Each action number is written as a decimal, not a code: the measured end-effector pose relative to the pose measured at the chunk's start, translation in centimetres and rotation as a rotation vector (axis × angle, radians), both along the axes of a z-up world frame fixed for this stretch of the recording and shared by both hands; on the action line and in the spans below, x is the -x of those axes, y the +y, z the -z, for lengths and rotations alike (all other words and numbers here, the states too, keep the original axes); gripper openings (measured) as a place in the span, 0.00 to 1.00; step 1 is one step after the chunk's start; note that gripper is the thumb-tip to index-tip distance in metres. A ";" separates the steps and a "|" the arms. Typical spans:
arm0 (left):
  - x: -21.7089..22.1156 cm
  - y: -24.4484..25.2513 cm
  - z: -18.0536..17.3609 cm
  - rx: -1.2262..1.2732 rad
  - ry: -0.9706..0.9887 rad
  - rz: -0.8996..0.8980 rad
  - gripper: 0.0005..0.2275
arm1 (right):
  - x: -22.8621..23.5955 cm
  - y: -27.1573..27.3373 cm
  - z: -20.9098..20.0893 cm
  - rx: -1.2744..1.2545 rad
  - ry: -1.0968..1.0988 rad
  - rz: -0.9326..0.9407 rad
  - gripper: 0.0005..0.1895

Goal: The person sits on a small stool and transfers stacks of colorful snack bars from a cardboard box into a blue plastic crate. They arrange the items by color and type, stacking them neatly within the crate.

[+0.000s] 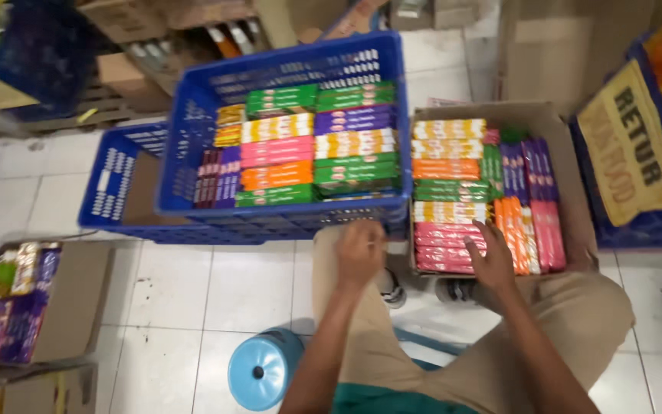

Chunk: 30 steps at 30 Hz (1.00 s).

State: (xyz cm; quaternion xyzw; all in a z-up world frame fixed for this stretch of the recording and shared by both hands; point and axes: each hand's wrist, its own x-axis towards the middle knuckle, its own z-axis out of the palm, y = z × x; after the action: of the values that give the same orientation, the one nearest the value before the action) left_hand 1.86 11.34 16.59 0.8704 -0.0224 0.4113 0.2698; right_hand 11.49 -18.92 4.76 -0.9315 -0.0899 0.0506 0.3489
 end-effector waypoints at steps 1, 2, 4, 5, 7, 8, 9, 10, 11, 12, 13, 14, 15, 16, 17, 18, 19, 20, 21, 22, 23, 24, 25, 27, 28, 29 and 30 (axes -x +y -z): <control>-0.6 3.0 -1.1 0.034 0.016 -0.049 0.07 | 0.7 1.7 -2.0 -0.085 -0.179 -0.049 0.29; -1.3 6.1 -2.1 0.068 0.032 -0.099 0.08 | 1.3 3.5 -4.0 -0.174 -0.357 -0.096 0.29; -2.9 11.5 -4.0 0.090 0.134 -0.130 0.07 | 1.2 8.2 -8.9 -0.268 -0.459 -0.213 0.29; -3.3 14.2 -4.8 0.116 0.257 -0.147 0.05 | 1.6 10.5 -11.2 -0.358 -0.539 -0.315 0.29; -5.0 20.7 -1.5 0.058 0.546 -0.166 0.10 | 2.4 14.7 -15.1 -0.222 -0.494 -0.366 0.30; -5.7 23.8 0.4 0.003 0.842 -0.166 0.14 | 2.9 16.6 -16.9 -0.080 -0.446 -0.398 0.31; -6.1 25.3 1.6 0.013 0.851 -0.177 0.14 | 3.1 17.7 -16.5 -0.080 -0.436 -0.413 0.31; -6.6 26.7 2.9 0.000 0.984 -0.166 0.16 | 3.2 18.7 -16.1 -0.042 -0.413 -0.399 0.31; -7.7 28.3 4.1 -0.015 1.110 -0.150 0.18 | 2.8 19.9 -15.7 -0.005 -0.397 -0.381 0.31; -8.1 28.0 3.8 -0.007 1.111 -0.158 0.18 | 3.0 20.0 -15.2 -0.005 -0.396 -0.391 0.31; -8.8 27.8 3.6 -0.108 1.152 -0.073 0.18 | 3.0 20.2 -14.6 -0.001 -0.439 -0.368 0.30; -9.4 27.5 3.4 -0.209 1.188 0.013 0.19 | 3.1 20.3 -13.9 0.002 -0.482 -0.346 0.29; -9.8 26.4 2.2 -0.198 1.193 0.010 0.19 | 2.8 20.2 -13.5 0.005 -0.477 -0.355 0.29; -10.3 25.3 0.9 -0.225 1.197 0.158 0.18 | 2.5 20.1 -13.0 0.006 -0.525 -0.363 0.29; -11.0 24.2 -0.3 -0.254 1.195 0.309 0.17 | 2.2 20.1 -12.6 0.005 -0.573 -0.367 0.28; -11.6 23.6 0.8 -0.246 1.199 0.308 0.17 | 2.4 19.9 -12.5 0.007 -0.567 -0.373 0.28; -12.4 22.8 2.0 -0.357 1.249 0.316 0.14 | 2.4 19.6 -12.5 0.024 -0.552 -0.389 0.28; -13.2 22.0 3.1 -0.468 1.296 0.323 0.12 | 2.3 19.2 -12.5 0.040 -0.537 -0.405 0.28; -13.6 22.3 4.6 -0.459 1.303 0.329 0.12 | 2.3 19.2 -12.4 0.046 -0.527 -0.410 0.28; -14.0 22.5 6.0 -0.570 1.276 0.344 0.11 | 2.2 19.0 -12.4 0.071 -0.507 -0.415 0.29; -14.4 22.7 7.4 -0.683 1.248 0.361 0.10 | 2.3 18.9 -12.3 0.094 -0.486 -0.416 0.30; -14.3 22.5 7.5 -0.678 1.256 0.368 0.10 | 2.4 19.0 -12.2 0.097 -0.475 -0.417 0.30; -14.5 22.2 7.4 -0.678 1.232 0.385 0.06 | 2.4 19.1 -12.2 0.112 -0.488 -0.409 0.30; -14.4 21.9 8.1 -0.673 1.211 0.402 0.05 | 2.5 19.0 -12.4 0.129 -0.497 -0.403 0.30; -14.1 21.8 8.8 -0.672 1.173 0.417 0.05 | 2.6 18.9 -12.6 0.127 -0.484 -0.415 0.30; -14.0 21.9 9.5 -0.676 1.134 0.431 0.05 | 2.7 19.0 -12.8 0.122 -0.474 -0.423 0.30; -14.0 22.3 9.1 -0.678 1.136 0.431 0.05 | 2.5 19.2 -12.9 0.120 -0.473 -0.422 0.30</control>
State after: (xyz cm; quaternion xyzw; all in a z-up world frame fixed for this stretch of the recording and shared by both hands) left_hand 15.87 33.60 7.48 0.9632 -0.1770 -0.2001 0.0286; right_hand 9.01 0.27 17.64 -0.8971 -0.3567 -0.0908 0.2445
